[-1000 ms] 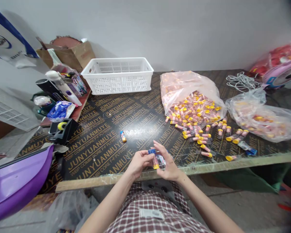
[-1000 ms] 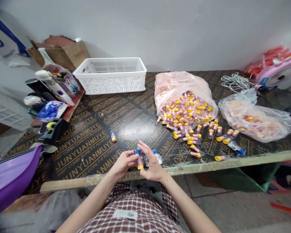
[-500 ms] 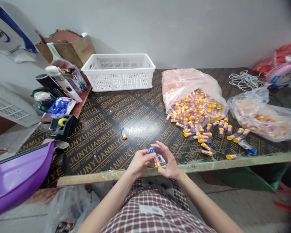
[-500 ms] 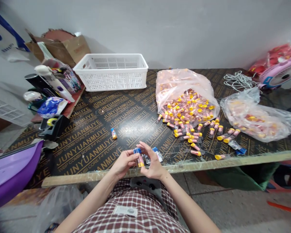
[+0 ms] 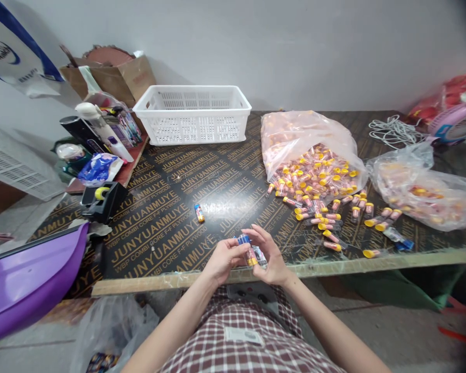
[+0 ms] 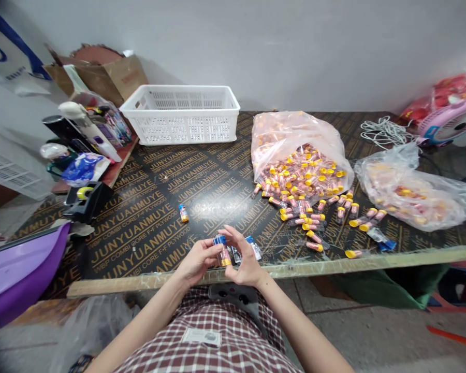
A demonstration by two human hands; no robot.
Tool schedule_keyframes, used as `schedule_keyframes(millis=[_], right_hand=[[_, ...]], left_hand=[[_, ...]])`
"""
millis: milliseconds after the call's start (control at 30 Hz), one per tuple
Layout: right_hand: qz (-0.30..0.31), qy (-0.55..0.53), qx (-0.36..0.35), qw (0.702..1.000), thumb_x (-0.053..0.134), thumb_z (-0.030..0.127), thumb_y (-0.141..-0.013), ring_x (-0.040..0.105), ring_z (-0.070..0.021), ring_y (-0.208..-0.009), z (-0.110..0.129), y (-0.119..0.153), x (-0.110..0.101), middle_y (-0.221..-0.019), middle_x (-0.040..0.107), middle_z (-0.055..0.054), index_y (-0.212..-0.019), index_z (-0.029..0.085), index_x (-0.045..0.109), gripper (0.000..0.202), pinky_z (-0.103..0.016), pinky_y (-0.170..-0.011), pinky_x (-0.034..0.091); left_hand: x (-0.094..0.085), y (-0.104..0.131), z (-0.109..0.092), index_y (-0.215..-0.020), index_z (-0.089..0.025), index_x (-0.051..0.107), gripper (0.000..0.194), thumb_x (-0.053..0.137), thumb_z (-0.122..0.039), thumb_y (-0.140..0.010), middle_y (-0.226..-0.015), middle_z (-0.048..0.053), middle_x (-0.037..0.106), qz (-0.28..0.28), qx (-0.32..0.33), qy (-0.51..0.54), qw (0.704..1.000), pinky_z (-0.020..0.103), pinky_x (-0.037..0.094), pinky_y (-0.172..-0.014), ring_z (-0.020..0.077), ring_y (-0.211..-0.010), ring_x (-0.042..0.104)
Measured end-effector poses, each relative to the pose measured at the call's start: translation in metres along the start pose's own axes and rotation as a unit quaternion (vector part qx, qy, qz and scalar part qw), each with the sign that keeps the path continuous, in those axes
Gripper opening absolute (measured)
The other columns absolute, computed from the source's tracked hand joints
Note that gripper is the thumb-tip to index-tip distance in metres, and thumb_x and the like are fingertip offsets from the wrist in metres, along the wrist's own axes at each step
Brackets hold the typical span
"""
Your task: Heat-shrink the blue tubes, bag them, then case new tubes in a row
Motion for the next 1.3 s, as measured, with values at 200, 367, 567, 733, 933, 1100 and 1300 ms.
schedule_keyframes(millis=[200, 367, 567, 733, 933, 1100, 1300], right_hand=[[-0.005, -0.002, -0.007, 1.0, 0.05, 0.011, -0.059, 0.047, -0.0251, -0.117, -0.001, -0.003, 0.002, -0.13, 0.045, -0.011, -0.137, 0.024, 0.022, 0.083, -0.041, -0.096, 0.043], [-0.002, -0.009, -0.011, 1.0, 0.05, 0.009, -0.059, 0.047, -0.025, -0.117, 0.0, -0.007, 0.005, -0.13, 0.045, -0.011, -0.137, 0.024, 0.022, 0.084, -0.042, -0.097, 0.041], [0.057, 0.006, 0.02, 0.998, 0.052, 0.008, -0.065, 0.039, -0.0244, -0.125, -0.002, -0.013, 0.011, -0.142, 0.031, -0.009, -0.141, 0.028, 0.011, 0.088, -0.044, -0.104, 0.034], [0.079, 0.082, 0.038, 0.993, 0.058, 0.016, -0.072, 0.031, -0.0256, -0.13, -0.016, -0.013, 0.014, -0.147, 0.019, -0.009, -0.142, 0.028, 0.008, 0.087, -0.046, -0.106, 0.031], [0.065, 0.119, 0.06, 0.989, 0.054, 0.014, -0.075, 0.034, -0.0235, -0.128, -0.029, -0.011, 0.011, -0.144, 0.027, -0.008, -0.141, 0.029, 0.018, 0.076, -0.044, -0.104, 0.033], [0.034, 0.156, 0.064, 0.985, 0.053, 0.015, -0.076, 0.03, -0.0221, -0.131, -0.028, -0.015, -0.004, -0.142, 0.033, -0.006, -0.137, 0.029, 0.03, 0.067, -0.043, -0.106, 0.031], [-0.09, 0.32, 0.08, 0.94, 0.051, 0.019, -0.078, 0.044, -0.0225, -0.12, -0.063, -0.03, -0.068, -0.129, 0.048, -0.009, -0.118, 0.021, 0.055, 0.041, -0.041, -0.1, 0.035]], left_hand=[[-0.002, -0.001, -0.003, -0.084, -0.009, 0.069, 0.032, 0.076, -0.03, -0.062, -0.07, 0.004, 0.063, 0.007, 0.003, 0.007, 1.0, 0.018, 0.043, -0.054, 0.0072, -0.055, 0.054], [-0.005, -0.001, -0.002, -0.083, -0.008, 0.068, 0.031, 0.075, -0.03, -0.062, -0.069, 0.005, 0.063, 0.001, 0.008, 0.008, 1.0, 0.017, 0.043, -0.052, 0.0068, -0.055, 0.054], [-0.023, -0.007, -0.011, -0.078, -0.009, 0.065, 0.032, 0.075, -0.033, -0.061, -0.069, 0.005, 0.065, -0.024, 0.02, -0.017, 0.999, 0.019, 0.044, -0.054, 0.0094, -0.057, 0.058], [-0.115, -0.024, -0.093, -0.086, -0.015, 0.058, 0.046, 0.08, -0.037, -0.051, -0.056, 0.0, 0.062, -0.261, 0.17, -0.192, 0.931, 0.02, 0.041, -0.047, 0.0113, -0.047, 0.056], [-0.176, -0.054, -0.135, -0.087, -0.018, 0.058, 0.041, 0.076, -0.038, -0.057, -0.051, -0.003, 0.059, -0.362, 0.063, -0.484, 0.794, 0.021, 0.041, -0.052, 0.0113, -0.046, 0.055], [-0.167, -0.073, -0.124, -0.096, -0.018, 0.057, 0.054, 0.06, -0.061, -0.064, -0.077, 0.008, 0.068, -0.323, 0.051, -0.654, 0.682, 0.026, 0.042, -0.062, 0.0223, -0.073, 0.064], [-0.148, -0.082, -0.125, -0.109, -0.019, 0.052, 0.063, 0.055, -0.065, -0.065, -0.096, 0.014, 0.066, -0.263, 0.04, -0.751, 0.605, 0.032, 0.042, -0.069, 0.031, -0.09, 0.062]])
Point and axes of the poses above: each hand's wrist, its own y-axis away from the middle knuckle, its own x-axis out of the palm, z = x × y, the point moved 6 cm from there along -y, towards the middle knuckle
